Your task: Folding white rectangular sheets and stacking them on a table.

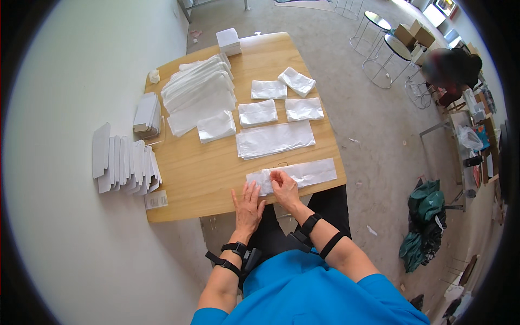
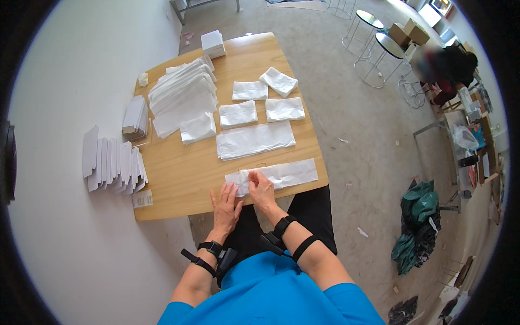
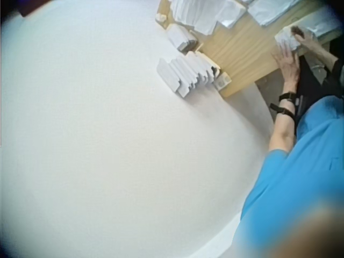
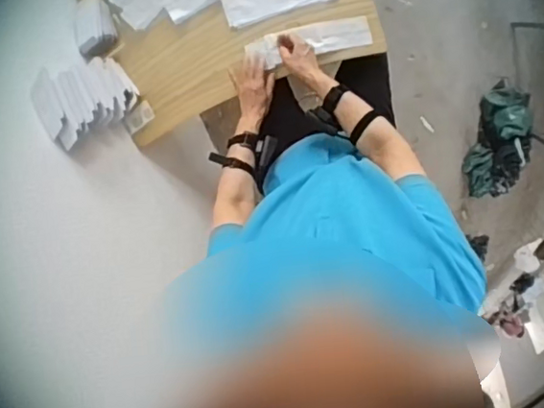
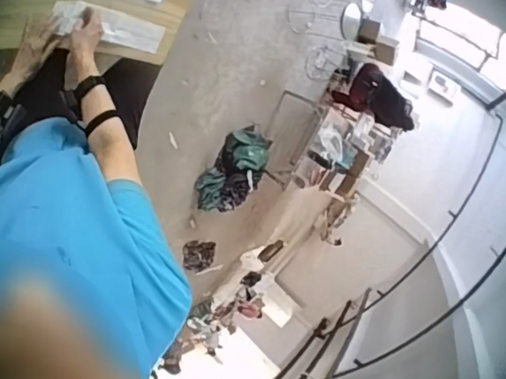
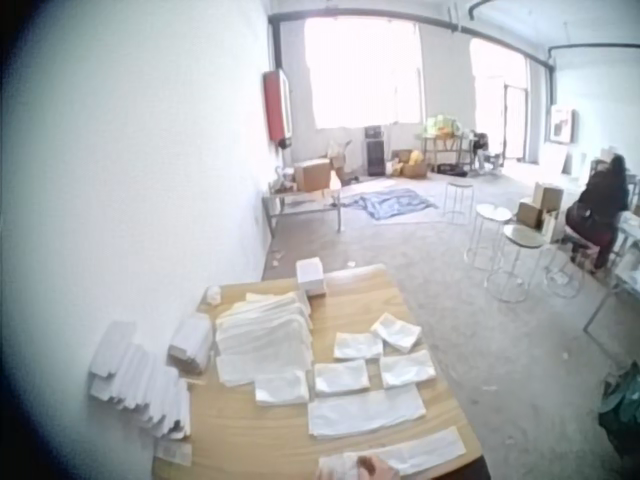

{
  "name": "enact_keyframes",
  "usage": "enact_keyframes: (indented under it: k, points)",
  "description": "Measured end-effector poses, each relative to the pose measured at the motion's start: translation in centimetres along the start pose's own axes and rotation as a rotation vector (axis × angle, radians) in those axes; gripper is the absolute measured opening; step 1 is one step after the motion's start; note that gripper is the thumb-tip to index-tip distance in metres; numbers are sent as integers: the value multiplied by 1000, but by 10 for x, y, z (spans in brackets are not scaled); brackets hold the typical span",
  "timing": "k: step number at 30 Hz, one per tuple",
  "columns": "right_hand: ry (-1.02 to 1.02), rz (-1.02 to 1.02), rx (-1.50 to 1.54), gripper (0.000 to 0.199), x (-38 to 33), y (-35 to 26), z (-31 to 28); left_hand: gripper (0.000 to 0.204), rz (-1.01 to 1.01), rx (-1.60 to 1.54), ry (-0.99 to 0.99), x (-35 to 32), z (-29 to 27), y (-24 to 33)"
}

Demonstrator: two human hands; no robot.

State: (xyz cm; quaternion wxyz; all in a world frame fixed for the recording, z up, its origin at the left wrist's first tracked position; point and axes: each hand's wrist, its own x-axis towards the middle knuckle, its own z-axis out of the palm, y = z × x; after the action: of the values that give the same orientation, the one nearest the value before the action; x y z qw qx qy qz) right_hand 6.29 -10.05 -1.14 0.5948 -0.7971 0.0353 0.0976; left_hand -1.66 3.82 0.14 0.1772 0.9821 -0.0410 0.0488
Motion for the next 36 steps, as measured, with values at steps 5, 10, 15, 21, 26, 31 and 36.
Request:
enact_keyframes:
  k: [5,10,15,21,26,31,36]
  points:
    - [28,-8,2,22,-1,0,1,35,-94,-124,114,9,-6,13]
    - [23,-2,-13,21,0,-2,2,23,-140,-137,171,11,4,7]
    - [26,5,-26,20,0,-3,3,24,-750,-936,386,11,10,4]
    - [85,-29,3,19,1,3,2,30,-80,-106,184,14,-12,29]
    - [43,3,-30,18,1,-2,6,22,-88,-64,202,13,7,14]
    - [48,24,-36,18,2,1,4,11,-149,-206,244,14,12,10]
    - [46,3,-61,19,2,-2,4,8,-660,-1130,536,11,20,9]
